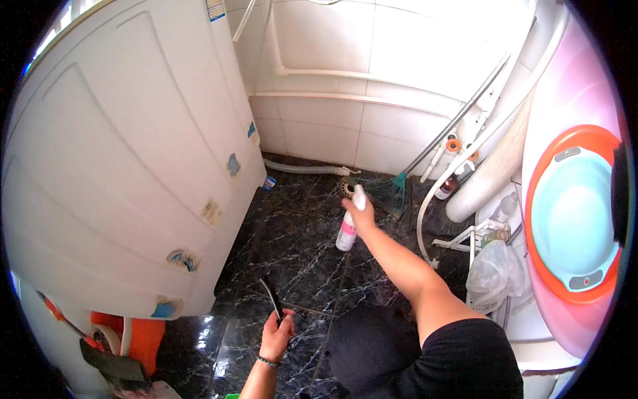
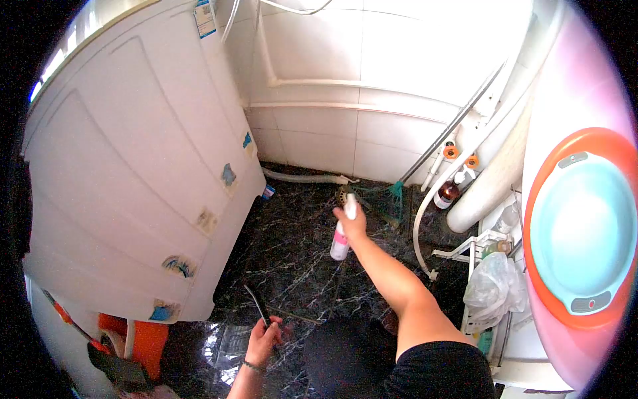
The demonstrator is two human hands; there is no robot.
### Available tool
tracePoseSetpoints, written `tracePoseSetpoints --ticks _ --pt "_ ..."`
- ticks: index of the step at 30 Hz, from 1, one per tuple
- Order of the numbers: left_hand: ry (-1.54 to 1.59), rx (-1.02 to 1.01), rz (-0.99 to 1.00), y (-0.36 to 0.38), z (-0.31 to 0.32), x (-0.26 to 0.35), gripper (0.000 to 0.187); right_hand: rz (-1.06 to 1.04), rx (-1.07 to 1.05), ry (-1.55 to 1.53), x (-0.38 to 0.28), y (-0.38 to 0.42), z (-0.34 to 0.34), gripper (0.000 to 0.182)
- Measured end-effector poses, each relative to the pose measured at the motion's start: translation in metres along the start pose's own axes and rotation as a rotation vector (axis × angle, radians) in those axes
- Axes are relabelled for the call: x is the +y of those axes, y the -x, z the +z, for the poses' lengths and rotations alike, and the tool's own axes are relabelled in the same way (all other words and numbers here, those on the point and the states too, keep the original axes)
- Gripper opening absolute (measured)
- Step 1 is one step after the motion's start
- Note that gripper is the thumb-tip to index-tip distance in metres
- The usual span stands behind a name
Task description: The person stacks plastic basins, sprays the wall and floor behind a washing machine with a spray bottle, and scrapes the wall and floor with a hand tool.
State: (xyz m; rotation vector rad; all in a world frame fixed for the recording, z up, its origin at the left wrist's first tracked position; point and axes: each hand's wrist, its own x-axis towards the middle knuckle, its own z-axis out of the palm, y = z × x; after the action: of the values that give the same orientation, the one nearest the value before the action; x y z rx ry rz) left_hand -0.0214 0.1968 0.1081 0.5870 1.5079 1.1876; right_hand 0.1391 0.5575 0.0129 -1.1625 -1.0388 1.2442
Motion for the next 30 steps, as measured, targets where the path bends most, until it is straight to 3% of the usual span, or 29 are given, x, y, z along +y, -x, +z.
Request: tracePoseSetpoints --ticks 3,5,7,9,12,17,21,27,30 --pt "0.037 -0.016 0.005 0.001 0.0 0.005 0.015 -0.046 -0.327 0.144 -0.045 0.061 0.004 0.046" --pt "0.037 -0.021 0.022 -0.001 -0.004 0.005 0.017 0.027 -0.474 0.263 -0.078 0.093 0.0 0.039" --pt "0.038 -0.058 0.062 -0.005 -0.012 0.001 0.017 0.002 -0.542 0.276 -0.096 0.113 -0.009 0.037" --pt "-0.08 -0.056 0.227 -0.009 -0.018 -0.01 0.017 0.005 -0.524 0.302 -0.12 0.131 -0.021 0.039" --pt "-0.14 -0.057 0.374 -0.009 -0.027 -0.015 0.017 -0.003 -0.446 0.361 -0.169 0.164 -0.046 0.046" --pt "0.02 -0.017 0.32 -0.001 -0.038 -0.023 0.017 -0.003 -0.387 0.408 -0.244 0.211 -0.105 0.047" --pt "-0.007 -0.041 0.354 0.024 -0.037 0.0 0.018 -0.033 -0.244 0.613 -0.322 0.276 -0.143 0.026" --pt "0.138 -0.098 0.359 0.029 -0.045 -0.013 0.019 -0.035 0.046 0.761 -0.338 0.355 -0.218 0.026" --pt "0.202 -0.112 0.35 0.028 -0.045 -0.015 0.018 -0.2 0.318 0.744 -0.322 0.376 -0.25 0.025"
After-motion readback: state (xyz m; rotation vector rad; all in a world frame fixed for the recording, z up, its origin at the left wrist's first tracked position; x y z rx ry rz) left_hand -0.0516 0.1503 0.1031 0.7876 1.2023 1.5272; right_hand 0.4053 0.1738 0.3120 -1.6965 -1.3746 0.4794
